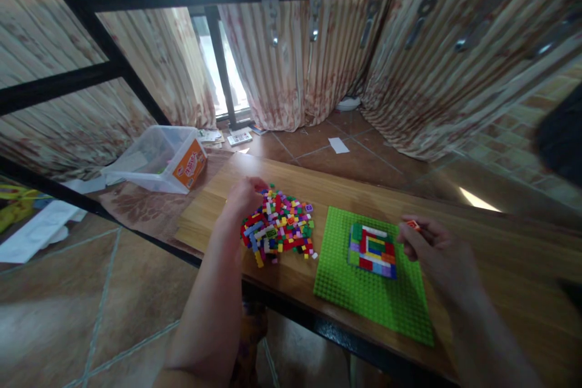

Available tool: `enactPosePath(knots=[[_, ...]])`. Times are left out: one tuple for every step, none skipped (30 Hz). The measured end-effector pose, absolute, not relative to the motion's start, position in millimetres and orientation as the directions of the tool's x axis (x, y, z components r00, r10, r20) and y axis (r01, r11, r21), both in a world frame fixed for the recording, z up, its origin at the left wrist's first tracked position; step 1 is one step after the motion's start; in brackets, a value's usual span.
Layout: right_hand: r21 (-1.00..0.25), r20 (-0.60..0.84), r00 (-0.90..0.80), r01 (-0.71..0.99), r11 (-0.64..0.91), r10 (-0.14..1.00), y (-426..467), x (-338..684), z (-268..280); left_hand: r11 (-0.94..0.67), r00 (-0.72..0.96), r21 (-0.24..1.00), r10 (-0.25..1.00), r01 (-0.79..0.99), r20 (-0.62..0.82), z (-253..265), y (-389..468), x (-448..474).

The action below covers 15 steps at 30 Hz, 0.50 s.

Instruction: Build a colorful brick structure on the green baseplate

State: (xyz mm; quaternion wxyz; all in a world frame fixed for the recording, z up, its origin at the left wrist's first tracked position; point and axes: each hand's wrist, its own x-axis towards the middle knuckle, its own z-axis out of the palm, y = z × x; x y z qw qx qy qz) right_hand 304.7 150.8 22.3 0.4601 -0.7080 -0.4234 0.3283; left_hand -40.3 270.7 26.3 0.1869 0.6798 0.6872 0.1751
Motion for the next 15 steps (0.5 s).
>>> enactPosePath(knots=[[-0.929,-0.077,0.426,0.299,-0.221,0.901,150.9,305.2,21.3,0.040,-0.040,0.488,0.999,0.872,-0.010,25.6,271.3,-43.3],[-0.927,-0.076,0.425,0.303,-0.221,0.902,151.1,305.6,20.2,0.059,-0.065,0.481,0.998,0.875,-0.004,25.1,271.7,-45.3],[-0.925,-0.075,0.424,0.309,-0.223,0.903,151.4,305.9,19.1,0.070,-0.077,0.474,0.997,0.878,-0.004,24.7,271.7,-46.3],[-0.921,-0.076,0.421,0.318,-0.226,0.904,151.6,306.0,18.2,0.069,-0.074,0.469,0.997,0.880,-0.009,24.7,271.4,-46.1],[-0.918,-0.078,0.418,0.325,-0.229,0.905,151.9,306.0,17.4,0.064,-0.064,0.467,0.998,0.882,-0.017,25.1,271.0,-45.0],[-0.915,-0.081,0.416,0.329,-0.233,0.906,152.2,305.8,16.7,0.058,-0.051,0.466,0.998,0.883,-0.028,25.6,270.3,-43.3],[-0.914,-0.083,0.415,0.330,-0.235,0.906,152.4,305.4,16.2,0.052,-0.037,0.465,0.998,0.884,-0.040,26.4,269.7,-41.3],[-0.915,-0.085,0.413,0.328,-0.234,0.907,152.6,304.9,15.8,0.048,-0.027,0.463,0.998,0.885,-0.052,27.2,269.1,-39.5],[-0.918,-0.084,0.410,0.323,-0.231,0.908,152.6,304.5,15.4,0.045,-0.018,0.456,0.998,0.889,-0.065,28.0,268.5,-38.1],[-0.921,-0.083,0.408,0.317,-0.226,0.909,152.6,304.3,15.1,0.043,-0.008,0.444,0.997,0.895,-0.080,28.6,268.0,-37.5],[-0.924,-0.082,0.408,0.311,-0.224,0.909,152.5,304.2,14.8,0.036,0.005,0.429,0.996,0.902,-0.094,29.0,267.6,-37.7],[-0.925,-0.086,0.406,0.307,-0.224,0.910,152.3,304.4,14.5,0.026,0.019,0.414,0.994,0.910,-0.104,29.0,267.3,-38.6],[-0.925,-0.089,0.405,0.305,-0.226,0.910,152.1,304.7,14.2,0.019,0.026,0.399,0.994,0.917,-0.108,28.8,267.1,-40.1],[-0.923,-0.092,0.404,0.308,-0.230,0.910,152.0,305.1,13.9,0.017,0.025,0.387,0.994,0.922,-0.102,28.3,266.9,-41.8],[-0.920,-0.092,0.404,0.315,-0.233,0.910,151.9,305.4,13.6,0.022,0.011,0.381,0.996,0.924,-0.086,27.6,266.7,-43.5]])
